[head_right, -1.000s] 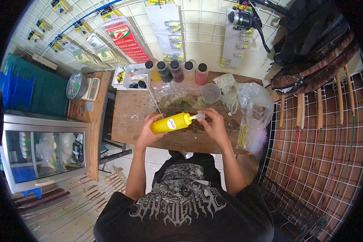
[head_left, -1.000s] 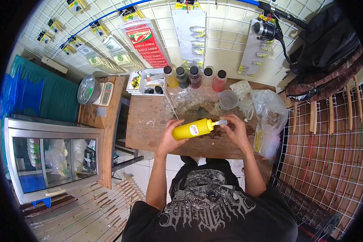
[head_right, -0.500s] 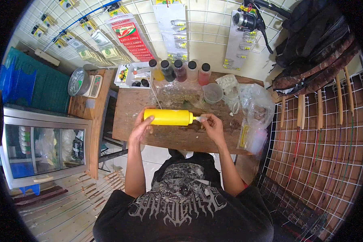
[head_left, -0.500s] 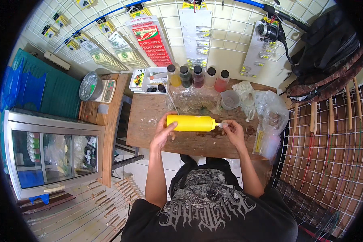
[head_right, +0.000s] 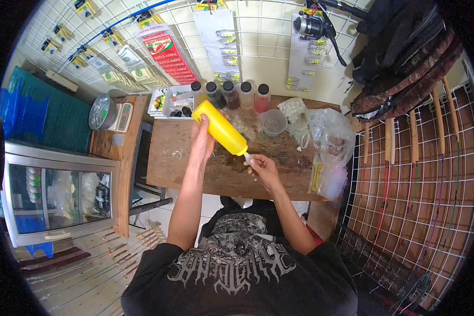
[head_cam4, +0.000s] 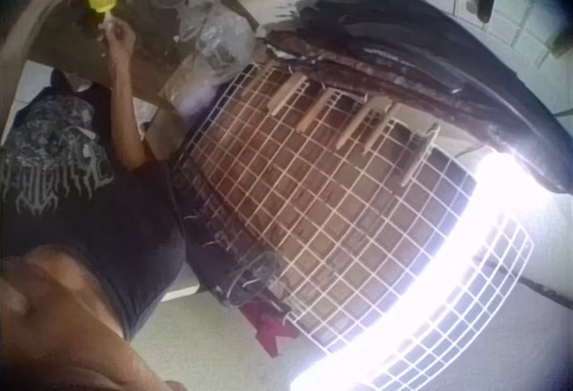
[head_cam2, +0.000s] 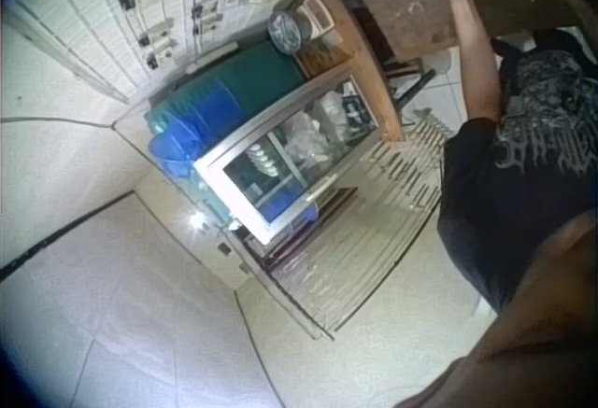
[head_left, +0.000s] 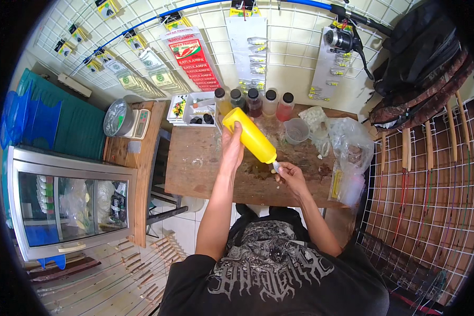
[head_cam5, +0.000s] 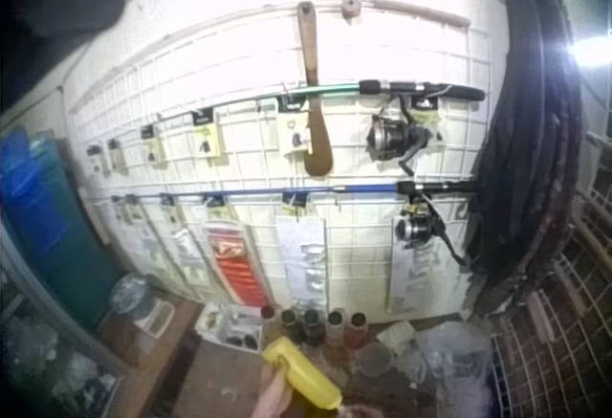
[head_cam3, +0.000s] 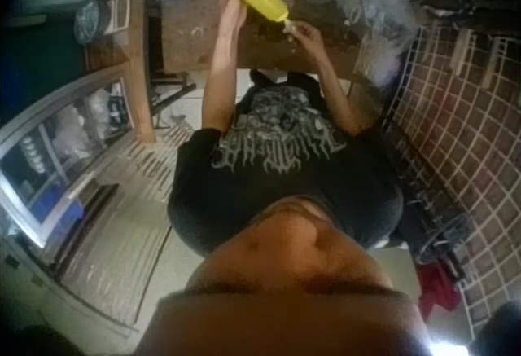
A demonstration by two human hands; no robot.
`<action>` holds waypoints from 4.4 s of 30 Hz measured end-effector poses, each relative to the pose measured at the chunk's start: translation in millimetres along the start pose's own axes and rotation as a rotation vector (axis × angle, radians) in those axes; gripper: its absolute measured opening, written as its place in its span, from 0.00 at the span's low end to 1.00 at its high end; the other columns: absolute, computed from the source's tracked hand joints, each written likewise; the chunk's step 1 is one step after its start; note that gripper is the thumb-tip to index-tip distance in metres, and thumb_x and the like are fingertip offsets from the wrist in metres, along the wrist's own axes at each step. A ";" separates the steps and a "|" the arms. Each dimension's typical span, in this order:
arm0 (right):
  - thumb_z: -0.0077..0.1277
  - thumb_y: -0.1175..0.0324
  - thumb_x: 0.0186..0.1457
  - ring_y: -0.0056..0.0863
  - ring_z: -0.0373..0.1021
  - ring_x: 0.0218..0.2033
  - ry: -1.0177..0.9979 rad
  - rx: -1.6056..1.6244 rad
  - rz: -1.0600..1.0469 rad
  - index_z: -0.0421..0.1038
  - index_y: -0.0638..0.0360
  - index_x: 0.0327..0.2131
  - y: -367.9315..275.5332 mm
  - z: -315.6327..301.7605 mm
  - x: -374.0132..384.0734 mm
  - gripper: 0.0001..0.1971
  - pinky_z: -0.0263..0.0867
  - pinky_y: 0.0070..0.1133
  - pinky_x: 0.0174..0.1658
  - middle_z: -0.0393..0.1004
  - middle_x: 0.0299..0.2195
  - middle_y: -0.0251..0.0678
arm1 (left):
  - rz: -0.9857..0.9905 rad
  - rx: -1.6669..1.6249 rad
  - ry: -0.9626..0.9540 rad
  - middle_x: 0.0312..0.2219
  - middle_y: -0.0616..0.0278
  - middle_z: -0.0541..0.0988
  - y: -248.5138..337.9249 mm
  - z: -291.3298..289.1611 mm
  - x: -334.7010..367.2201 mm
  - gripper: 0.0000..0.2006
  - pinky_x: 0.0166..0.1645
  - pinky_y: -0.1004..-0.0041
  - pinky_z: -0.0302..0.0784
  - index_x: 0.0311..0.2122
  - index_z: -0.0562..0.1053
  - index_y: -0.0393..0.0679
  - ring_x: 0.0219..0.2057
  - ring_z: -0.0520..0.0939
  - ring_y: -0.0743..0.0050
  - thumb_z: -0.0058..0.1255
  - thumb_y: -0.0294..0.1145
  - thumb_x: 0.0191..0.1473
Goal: Preparing and mixing fishing attractant liquids and organizing bottles.
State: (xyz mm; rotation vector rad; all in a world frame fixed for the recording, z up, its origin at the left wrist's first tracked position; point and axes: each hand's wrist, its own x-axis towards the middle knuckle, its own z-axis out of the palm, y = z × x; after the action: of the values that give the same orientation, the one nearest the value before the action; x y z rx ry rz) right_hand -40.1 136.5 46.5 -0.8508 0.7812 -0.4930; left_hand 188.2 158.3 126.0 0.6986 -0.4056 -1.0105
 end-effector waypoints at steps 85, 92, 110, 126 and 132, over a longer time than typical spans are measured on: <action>0.49 0.69 0.66 0.17 0.69 0.36 -0.223 0.189 -0.055 0.71 0.67 0.52 -17.2 8.6 11.0 0.15 0.67 0.17 0.39 0.75 0.39 0.31 | -0.005 0.292 -0.290 0.43 0.62 0.77 9.1 47.4 22.7 0.34 0.48 0.69 0.77 0.59 0.62 0.43 0.43 0.81 0.71 0.59 0.52 0.54; 0.49 0.69 0.66 0.17 0.69 0.36 -0.254 0.210 -0.079 0.71 0.66 0.53 -15.6 5.8 12.3 0.16 0.67 0.18 0.40 0.75 0.40 0.31 | 0.011 0.296 -0.284 0.42 0.63 0.77 8.4 49.8 22.2 0.34 0.48 0.70 0.77 0.58 0.63 0.43 0.42 0.81 0.72 0.60 0.52 0.54; 0.48 0.70 0.66 0.18 0.68 0.38 -0.273 0.227 -0.075 0.70 0.66 0.53 -17.4 7.1 10.6 0.15 0.66 0.19 0.40 0.74 0.41 0.31 | 0.007 0.275 -0.301 0.43 0.64 0.78 7.4 47.8 22.7 0.33 0.49 0.70 0.77 0.59 0.63 0.43 0.43 0.81 0.73 0.61 0.50 0.54; 0.48 0.71 0.66 0.18 0.68 0.37 -0.248 0.218 -0.072 0.70 0.67 0.53 -20.0 7.8 9.2 0.15 0.66 0.18 0.40 0.74 0.40 0.31 | -0.004 0.225 -0.322 0.43 0.62 0.78 5.9 48.3 22.8 0.32 0.49 0.68 0.78 0.58 0.63 0.43 0.43 0.82 0.70 0.60 0.48 0.55; 0.48 0.71 0.66 0.19 0.68 0.37 -0.236 0.222 -0.058 0.70 0.67 0.54 -22.0 7.4 8.0 0.16 0.66 0.18 0.40 0.75 0.42 0.32 | -0.030 0.157 -0.308 0.43 0.59 0.78 6.1 44.5 25.0 0.31 0.48 0.65 0.80 0.56 0.64 0.43 0.43 0.82 0.65 0.59 0.49 0.55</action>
State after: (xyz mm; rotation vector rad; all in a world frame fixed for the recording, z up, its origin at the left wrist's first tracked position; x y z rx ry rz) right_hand -31.2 122.0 64.3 -0.7104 0.4759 -0.5100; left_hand 177.1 123.3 162.1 0.6924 -0.7506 -1.1271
